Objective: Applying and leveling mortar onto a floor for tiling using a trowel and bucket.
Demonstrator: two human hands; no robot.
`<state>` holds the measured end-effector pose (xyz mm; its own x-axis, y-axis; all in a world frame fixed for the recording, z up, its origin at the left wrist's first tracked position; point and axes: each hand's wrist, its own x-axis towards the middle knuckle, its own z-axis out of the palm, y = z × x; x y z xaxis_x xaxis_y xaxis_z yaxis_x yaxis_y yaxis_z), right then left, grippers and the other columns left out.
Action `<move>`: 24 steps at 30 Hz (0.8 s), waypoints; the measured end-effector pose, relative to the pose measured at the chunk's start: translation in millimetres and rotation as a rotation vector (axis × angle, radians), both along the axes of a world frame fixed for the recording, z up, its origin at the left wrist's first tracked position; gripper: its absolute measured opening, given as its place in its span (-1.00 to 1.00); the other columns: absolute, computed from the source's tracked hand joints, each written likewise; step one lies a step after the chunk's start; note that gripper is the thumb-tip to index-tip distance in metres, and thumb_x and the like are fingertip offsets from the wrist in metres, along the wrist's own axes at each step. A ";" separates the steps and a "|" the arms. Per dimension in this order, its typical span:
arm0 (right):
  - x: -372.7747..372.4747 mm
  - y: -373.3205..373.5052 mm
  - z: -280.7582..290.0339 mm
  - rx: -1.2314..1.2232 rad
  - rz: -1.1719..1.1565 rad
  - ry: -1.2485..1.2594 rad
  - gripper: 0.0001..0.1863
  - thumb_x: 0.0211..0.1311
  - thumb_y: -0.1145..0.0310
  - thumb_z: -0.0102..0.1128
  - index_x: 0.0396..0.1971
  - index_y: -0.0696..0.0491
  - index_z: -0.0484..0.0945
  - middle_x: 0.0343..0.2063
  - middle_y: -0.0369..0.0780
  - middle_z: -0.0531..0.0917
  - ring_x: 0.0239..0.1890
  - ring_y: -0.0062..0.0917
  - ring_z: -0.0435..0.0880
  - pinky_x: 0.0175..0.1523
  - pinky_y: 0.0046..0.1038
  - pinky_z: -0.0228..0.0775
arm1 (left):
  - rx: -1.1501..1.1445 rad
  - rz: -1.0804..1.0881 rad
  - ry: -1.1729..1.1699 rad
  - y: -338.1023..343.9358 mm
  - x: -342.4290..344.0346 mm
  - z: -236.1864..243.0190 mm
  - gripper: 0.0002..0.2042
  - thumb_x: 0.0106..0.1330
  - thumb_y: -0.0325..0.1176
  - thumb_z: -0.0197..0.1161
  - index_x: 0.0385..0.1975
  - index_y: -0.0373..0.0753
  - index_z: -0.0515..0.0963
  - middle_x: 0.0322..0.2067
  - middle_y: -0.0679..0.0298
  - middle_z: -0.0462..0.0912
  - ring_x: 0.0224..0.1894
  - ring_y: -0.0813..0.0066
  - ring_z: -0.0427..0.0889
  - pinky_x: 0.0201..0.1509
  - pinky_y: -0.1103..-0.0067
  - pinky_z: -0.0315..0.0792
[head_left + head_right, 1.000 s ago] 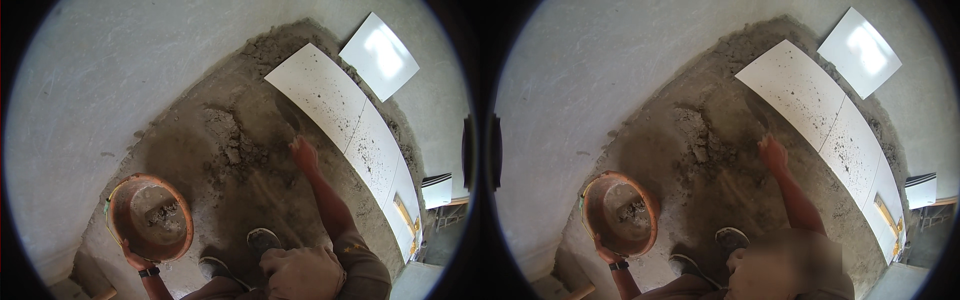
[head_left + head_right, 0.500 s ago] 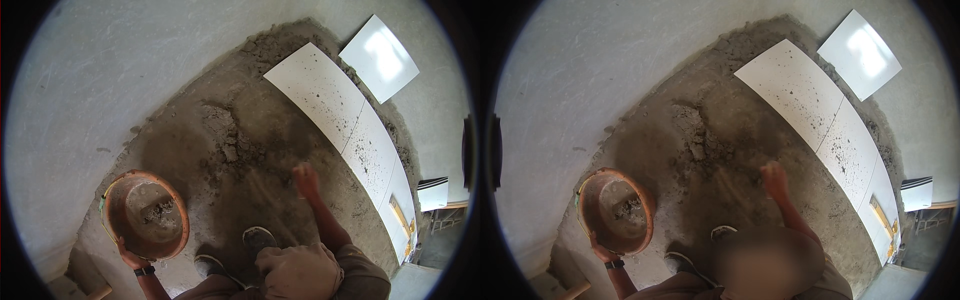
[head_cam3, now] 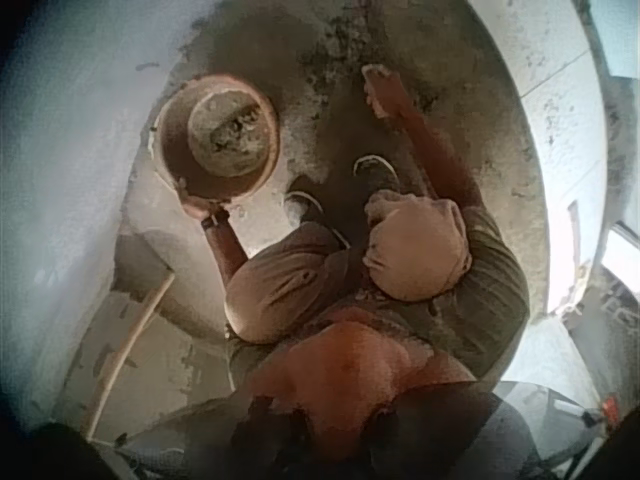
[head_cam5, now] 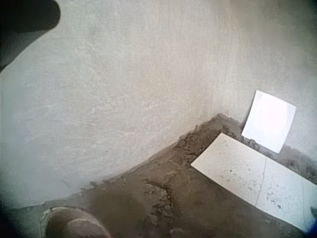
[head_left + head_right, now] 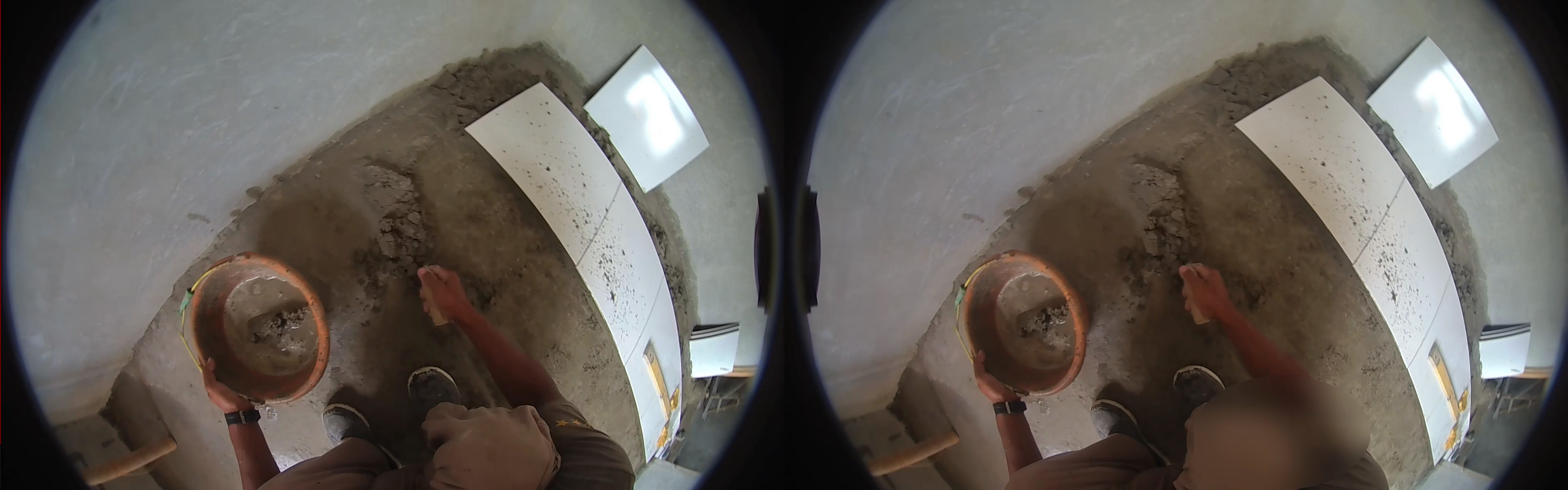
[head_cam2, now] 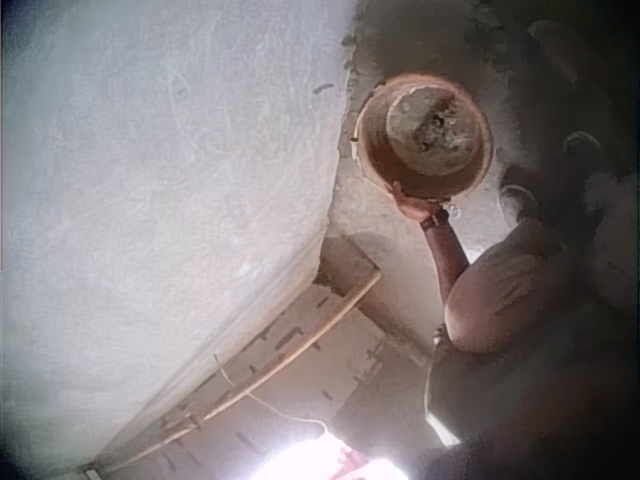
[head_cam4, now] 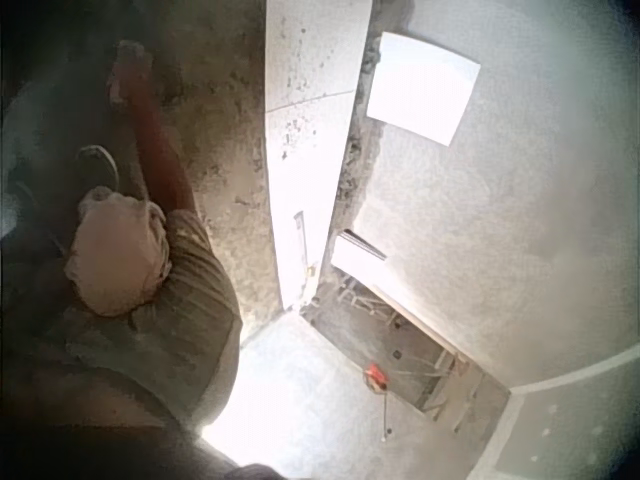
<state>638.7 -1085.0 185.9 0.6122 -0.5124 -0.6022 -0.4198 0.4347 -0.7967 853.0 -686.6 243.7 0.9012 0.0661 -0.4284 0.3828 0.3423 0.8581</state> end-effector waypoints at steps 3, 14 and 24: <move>-9.2 1.0 2.4 0.030 -0.045 -0.047 -0.67 0.32 0.10 0.13 -0.35 0.10 0.44 -0.63 -0.27 0.50 -0.73 -0.56 0.50 -0.64 -0.46 0.33 | -0.022 0.004 -0.001 -1.9 -1.0 3.9 -0.51 0.24 -0.20 0.13 0.12 -0.37 0.40 0.02 0.15 0.53 0.04 0.22 0.52 0.16 0.38 0.38; 8.0 13.3 121.8 -0.011 0.224 -0.080 -0.64 0.38 0.16 0.04 -0.05 0.14 0.49 -0.61 -0.26 0.50 -0.71 -0.60 0.46 -0.62 -0.52 0.32 | -0.120 -0.063 -0.119 -26.8 -2.5 29.8 -0.51 0.25 -0.38 0.11 0.22 -0.26 0.32 0.07 0.20 0.50 0.08 0.31 0.50 0.17 0.42 0.40; 129.5 83.0 192.8 -0.438 1.333 0.153 -0.81 0.23 0.41 0.10 -0.24 0.17 0.58 -0.56 -0.14 0.59 -0.57 -0.44 0.61 -0.49 -0.40 0.44 | -0.065 -0.059 -0.146 -20.3 -7.1 41.8 -0.50 0.23 -0.40 0.08 0.23 -0.26 0.30 0.08 0.20 0.48 0.08 0.32 0.50 0.15 0.44 0.41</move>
